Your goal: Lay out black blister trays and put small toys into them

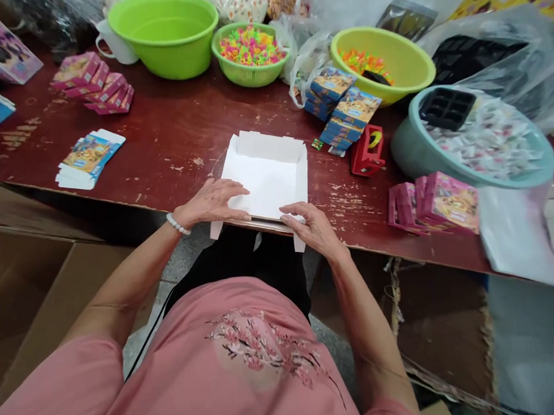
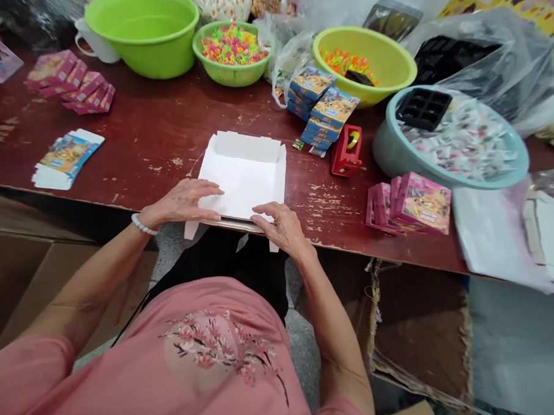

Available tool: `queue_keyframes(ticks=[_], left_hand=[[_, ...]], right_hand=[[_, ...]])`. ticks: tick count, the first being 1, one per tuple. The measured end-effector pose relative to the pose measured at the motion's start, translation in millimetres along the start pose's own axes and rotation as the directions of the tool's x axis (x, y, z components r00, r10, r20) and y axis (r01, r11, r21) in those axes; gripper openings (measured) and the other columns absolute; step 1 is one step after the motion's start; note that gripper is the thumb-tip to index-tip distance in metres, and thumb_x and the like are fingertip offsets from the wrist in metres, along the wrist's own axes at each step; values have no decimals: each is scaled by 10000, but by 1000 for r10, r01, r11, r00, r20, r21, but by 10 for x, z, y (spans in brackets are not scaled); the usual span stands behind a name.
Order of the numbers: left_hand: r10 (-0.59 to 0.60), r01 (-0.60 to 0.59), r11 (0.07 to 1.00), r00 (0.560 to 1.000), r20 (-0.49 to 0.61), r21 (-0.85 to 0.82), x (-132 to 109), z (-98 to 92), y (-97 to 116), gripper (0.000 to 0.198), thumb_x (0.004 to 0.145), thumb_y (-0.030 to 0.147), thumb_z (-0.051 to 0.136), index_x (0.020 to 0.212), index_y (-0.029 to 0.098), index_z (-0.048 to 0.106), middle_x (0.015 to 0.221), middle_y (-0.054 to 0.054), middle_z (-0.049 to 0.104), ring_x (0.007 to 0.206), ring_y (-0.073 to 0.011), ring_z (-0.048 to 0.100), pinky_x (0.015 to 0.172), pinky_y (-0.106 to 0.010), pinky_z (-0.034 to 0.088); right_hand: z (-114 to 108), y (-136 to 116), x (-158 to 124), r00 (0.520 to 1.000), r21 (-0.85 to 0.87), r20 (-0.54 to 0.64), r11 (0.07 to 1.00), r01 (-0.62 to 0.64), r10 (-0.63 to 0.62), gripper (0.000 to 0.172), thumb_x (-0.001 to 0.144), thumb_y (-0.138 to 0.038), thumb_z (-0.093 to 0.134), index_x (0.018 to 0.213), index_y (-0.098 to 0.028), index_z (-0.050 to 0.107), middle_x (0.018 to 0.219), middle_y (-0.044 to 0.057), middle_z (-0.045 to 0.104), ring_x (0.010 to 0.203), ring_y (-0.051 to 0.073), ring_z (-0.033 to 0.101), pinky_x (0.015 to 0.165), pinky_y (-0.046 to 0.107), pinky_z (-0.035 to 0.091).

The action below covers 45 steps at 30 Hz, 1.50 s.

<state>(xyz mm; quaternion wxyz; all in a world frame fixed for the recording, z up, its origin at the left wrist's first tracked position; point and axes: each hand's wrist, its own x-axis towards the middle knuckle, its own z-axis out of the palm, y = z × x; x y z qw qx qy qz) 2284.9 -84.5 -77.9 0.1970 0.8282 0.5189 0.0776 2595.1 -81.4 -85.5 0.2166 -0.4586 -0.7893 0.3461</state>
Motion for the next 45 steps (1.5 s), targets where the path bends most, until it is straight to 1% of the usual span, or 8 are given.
queue_keyframes(ticks=[9,15,20,31,35,39,42,45], left_hand=[[68,-65,992,997,28,-106,126,-74,-8,657,941,662,646,1418,210,650,1493,-125,627,1402,-315,545,1171,-481,383],[110,-116,991,989,-100,-59,187,-42,36,526,991,579,621,1365,214,675,1422,-111,675,1337,-297,588,1123,-462,381],[99,-77,992,967,-233,104,189,37,154,358,1034,483,569,1065,202,788,1027,-98,774,1109,-305,661,1090,-527,326],[-173,181,911,983,53,-371,201,-88,183,369,881,507,677,966,179,823,796,-39,757,700,-175,608,629,-275,376],[-158,153,964,987,-8,-218,288,-69,211,314,926,439,644,905,169,804,843,-56,765,759,-200,631,698,-319,399],[-40,70,991,969,-243,115,238,-26,358,305,1004,391,580,920,166,770,996,-108,774,946,-287,658,895,-453,418],[104,19,961,900,-423,276,37,57,570,328,1038,436,539,994,184,745,1080,-129,755,1002,-309,642,995,-524,389],[262,-147,937,896,-359,316,-177,248,755,343,1060,447,503,1152,197,719,1113,-120,754,1006,-289,648,940,-466,434]], right_hand=[[-45,-5,111,987,206,89,967,-149,133,343,870,-466,721,1067,-196,798,1062,75,805,953,227,715,855,357,527],[-32,-57,133,994,103,20,988,-112,110,297,937,-441,644,974,-194,806,947,66,806,843,217,698,767,332,482],[-9,-84,205,999,-74,-37,997,-14,11,290,967,-366,581,967,-183,806,914,81,801,803,218,681,734,325,443],[-45,38,198,982,254,121,951,-175,148,414,884,-554,656,858,-159,779,745,7,682,691,150,549,639,269,398],[-24,32,239,993,129,43,985,-112,108,351,919,-481,621,873,-169,774,789,37,731,716,172,593,664,286,414],[-6,22,271,1000,-101,-5,995,16,-16,248,943,-375,613,915,-195,781,868,74,773,757,199,631,722,316,437],[10,41,274,999,-51,-34,999,12,-14,226,940,-373,631,885,-207,774,842,64,768,745,198,642,733,319,465],[28,52,282,994,104,-110,995,-2,14,233,912,-428,676,889,-216,770,861,46,766,783,200,660,749,319,493]])
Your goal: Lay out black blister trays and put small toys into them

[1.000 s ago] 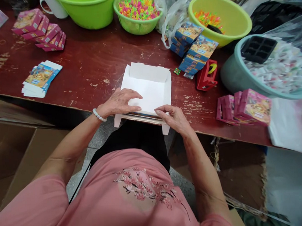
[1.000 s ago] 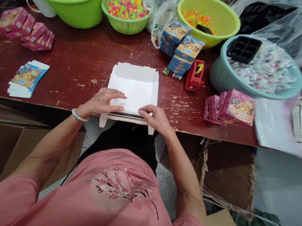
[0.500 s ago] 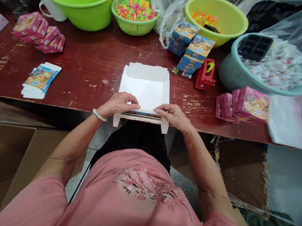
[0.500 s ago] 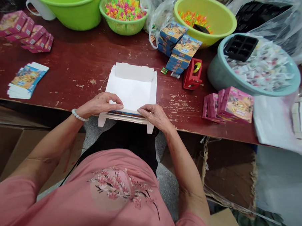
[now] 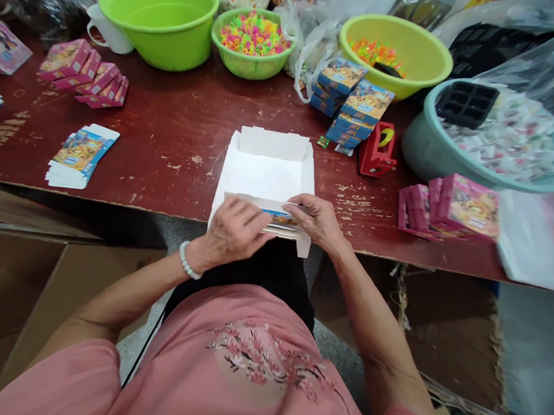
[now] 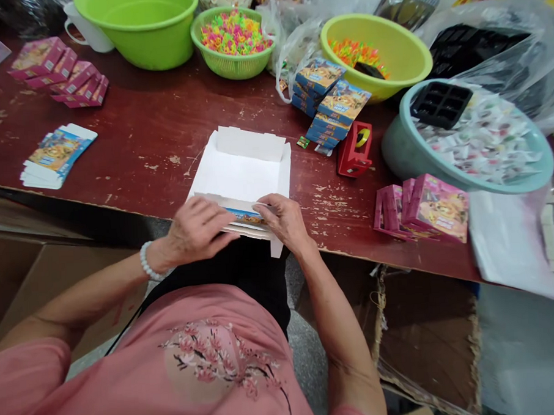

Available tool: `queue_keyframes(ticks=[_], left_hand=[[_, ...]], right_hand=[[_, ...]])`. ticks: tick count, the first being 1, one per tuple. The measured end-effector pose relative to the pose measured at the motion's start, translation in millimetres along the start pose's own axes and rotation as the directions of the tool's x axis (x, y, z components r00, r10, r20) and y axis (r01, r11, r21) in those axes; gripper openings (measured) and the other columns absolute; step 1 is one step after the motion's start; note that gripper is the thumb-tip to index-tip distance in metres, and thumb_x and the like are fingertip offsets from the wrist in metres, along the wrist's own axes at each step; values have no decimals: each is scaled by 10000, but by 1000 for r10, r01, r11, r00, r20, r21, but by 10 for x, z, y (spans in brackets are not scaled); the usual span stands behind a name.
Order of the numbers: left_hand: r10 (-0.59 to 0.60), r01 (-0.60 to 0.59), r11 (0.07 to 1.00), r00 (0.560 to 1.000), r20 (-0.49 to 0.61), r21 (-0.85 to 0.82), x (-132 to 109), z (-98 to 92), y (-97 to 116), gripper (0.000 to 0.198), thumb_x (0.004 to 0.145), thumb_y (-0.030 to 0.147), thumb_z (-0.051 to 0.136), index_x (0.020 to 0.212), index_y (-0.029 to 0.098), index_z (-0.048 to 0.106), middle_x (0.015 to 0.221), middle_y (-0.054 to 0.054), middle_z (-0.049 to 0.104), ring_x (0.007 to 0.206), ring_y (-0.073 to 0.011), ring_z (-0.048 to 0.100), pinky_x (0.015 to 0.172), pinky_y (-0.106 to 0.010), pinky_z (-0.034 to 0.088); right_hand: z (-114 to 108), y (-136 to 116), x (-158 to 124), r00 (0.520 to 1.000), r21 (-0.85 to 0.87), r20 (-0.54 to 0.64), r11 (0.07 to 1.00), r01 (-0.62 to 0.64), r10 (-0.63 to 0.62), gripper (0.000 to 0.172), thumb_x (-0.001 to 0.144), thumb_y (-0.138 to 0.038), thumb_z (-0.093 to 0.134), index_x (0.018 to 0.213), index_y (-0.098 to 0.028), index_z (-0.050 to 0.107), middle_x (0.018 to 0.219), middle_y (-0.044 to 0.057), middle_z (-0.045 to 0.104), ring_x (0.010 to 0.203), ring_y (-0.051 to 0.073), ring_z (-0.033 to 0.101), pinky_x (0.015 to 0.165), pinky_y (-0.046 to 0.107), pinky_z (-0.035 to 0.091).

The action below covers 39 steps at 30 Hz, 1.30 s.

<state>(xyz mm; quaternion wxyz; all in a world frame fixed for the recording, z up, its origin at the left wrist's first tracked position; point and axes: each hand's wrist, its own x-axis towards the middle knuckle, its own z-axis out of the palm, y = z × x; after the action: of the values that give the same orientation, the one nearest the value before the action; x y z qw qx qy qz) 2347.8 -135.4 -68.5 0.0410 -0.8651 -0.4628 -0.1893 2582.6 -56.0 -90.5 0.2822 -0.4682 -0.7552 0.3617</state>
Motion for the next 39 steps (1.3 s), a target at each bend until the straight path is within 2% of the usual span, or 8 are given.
queue_keyframes(ticks=[4,9,15,23,27,32,35,39], left_hand=[[8,-21,997,987,162,78,-172,208,147,339,1072,211,438,1338,135,635,1206,-165,736,963,-274,665,816,-425,447],[-89,47,984,965,246,171,-85,318,61,307,1005,72,455,1150,175,706,1009,-134,762,849,-275,679,752,-429,416],[-79,39,989,957,280,145,7,279,20,254,961,49,510,952,177,730,894,-109,762,825,-286,707,707,-421,417],[-94,66,991,965,245,121,-41,343,-87,275,961,82,499,978,169,759,954,-142,768,876,-327,709,725,-451,443],[-99,75,992,963,250,105,-35,350,-90,291,971,97,491,1014,176,768,1021,-154,772,892,-333,702,733,-459,448],[-91,64,992,963,253,112,-39,364,-60,294,977,105,489,1034,186,765,1152,-158,768,931,-330,708,759,-457,472],[-86,56,989,971,224,138,-39,377,-49,324,960,93,495,1114,198,761,1409,-181,670,930,-318,713,757,-455,488],[-85,47,986,966,245,159,-50,376,-63,356,930,47,497,1119,198,758,1379,-162,698,898,-312,715,720,-455,494]], right_hand=[[-23,-72,48,979,233,-174,970,-69,111,326,826,-542,768,849,-219,735,812,16,719,694,165,602,649,293,482],[-186,-230,138,915,398,-357,917,-31,186,370,705,-539,889,781,-231,699,749,-15,672,630,138,568,600,277,477],[-282,-256,161,919,422,-342,906,-35,195,408,695,-593,880,786,-234,708,767,3,694,679,162,609,612,292,517],[-278,-95,170,954,570,-178,815,-100,241,533,898,-735,601,1110,-250,657,1036,67,766,869,193,743,718,318,596],[-404,-50,36,973,472,-153,878,-81,172,573,942,-748,532,1147,-236,686,1097,86,781,1011,218,745,861,363,592],[-392,-2,-155,999,90,16,995,44,-46,497,791,-533,841,1190,-257,733,1262,74,755,1197,284,676,1068,460,496],[-245,22,-161,998,-119,47,992,45,-40,237,850,-384,778,1041,-245,787,1104,78,798,1052,288,709,971,444,521],[-212,-66,-114,984,99,-179,995,17,1,180,911,-407,703,893,-247,784,907,36,793,855,230,726,809,364,573]])
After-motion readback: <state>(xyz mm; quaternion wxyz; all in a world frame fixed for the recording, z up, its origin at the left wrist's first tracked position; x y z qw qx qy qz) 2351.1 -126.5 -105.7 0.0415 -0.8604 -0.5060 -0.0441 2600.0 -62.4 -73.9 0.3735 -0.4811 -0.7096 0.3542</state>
